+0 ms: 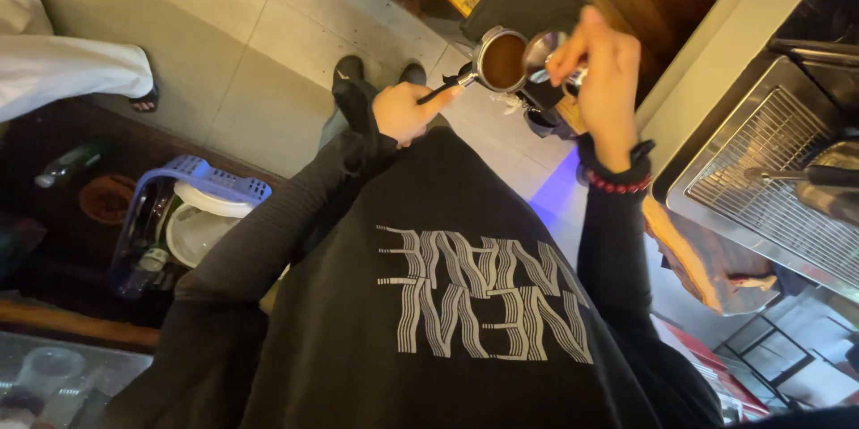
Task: Preparing espresso shots by cleaning the portafilter, grinding beans, tamping the grounds, and using the espresso machine.
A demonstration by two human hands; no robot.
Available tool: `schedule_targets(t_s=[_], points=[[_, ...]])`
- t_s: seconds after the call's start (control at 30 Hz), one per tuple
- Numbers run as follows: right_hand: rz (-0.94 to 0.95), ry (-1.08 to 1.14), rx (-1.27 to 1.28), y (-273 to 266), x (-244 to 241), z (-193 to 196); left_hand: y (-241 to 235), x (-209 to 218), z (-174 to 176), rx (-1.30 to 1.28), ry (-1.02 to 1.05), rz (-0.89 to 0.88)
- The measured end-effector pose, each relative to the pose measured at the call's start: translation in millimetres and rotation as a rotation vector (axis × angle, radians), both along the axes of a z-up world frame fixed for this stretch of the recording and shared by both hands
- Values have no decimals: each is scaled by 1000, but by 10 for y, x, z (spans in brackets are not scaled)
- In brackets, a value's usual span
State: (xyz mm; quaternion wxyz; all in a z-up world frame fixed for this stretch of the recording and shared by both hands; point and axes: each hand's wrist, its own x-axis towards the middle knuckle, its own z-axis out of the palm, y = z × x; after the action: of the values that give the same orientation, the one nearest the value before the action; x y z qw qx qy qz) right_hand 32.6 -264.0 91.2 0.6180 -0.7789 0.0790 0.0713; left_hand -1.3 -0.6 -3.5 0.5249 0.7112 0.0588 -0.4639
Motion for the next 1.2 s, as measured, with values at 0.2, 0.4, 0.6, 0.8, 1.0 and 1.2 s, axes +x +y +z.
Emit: schedule_targets(t_s=[0.2, 0.4, 0.6, 0.8, 1.0, 1.2], points=[[301, 214, -201, 506, 258, 218, -4, 2, -43, -1, -8, -21], [295, 256, -221, 507, 258, 76, -12, -1, -61, -11, 35, -26], [326, 429, -131, 485, 319, 456, -29, -25, -173, -31, -5, -25], [734, -197, -775, 483, 117, 1141, -21, -19, -163, -68, 27, -5], [675, -26, -1221, 556, 137, 905, 1, 12, -111, -39, 38, -45], [642, 15, -1120, 522, 99, 1181, -17, -34, -190, -38, -16, 6]])
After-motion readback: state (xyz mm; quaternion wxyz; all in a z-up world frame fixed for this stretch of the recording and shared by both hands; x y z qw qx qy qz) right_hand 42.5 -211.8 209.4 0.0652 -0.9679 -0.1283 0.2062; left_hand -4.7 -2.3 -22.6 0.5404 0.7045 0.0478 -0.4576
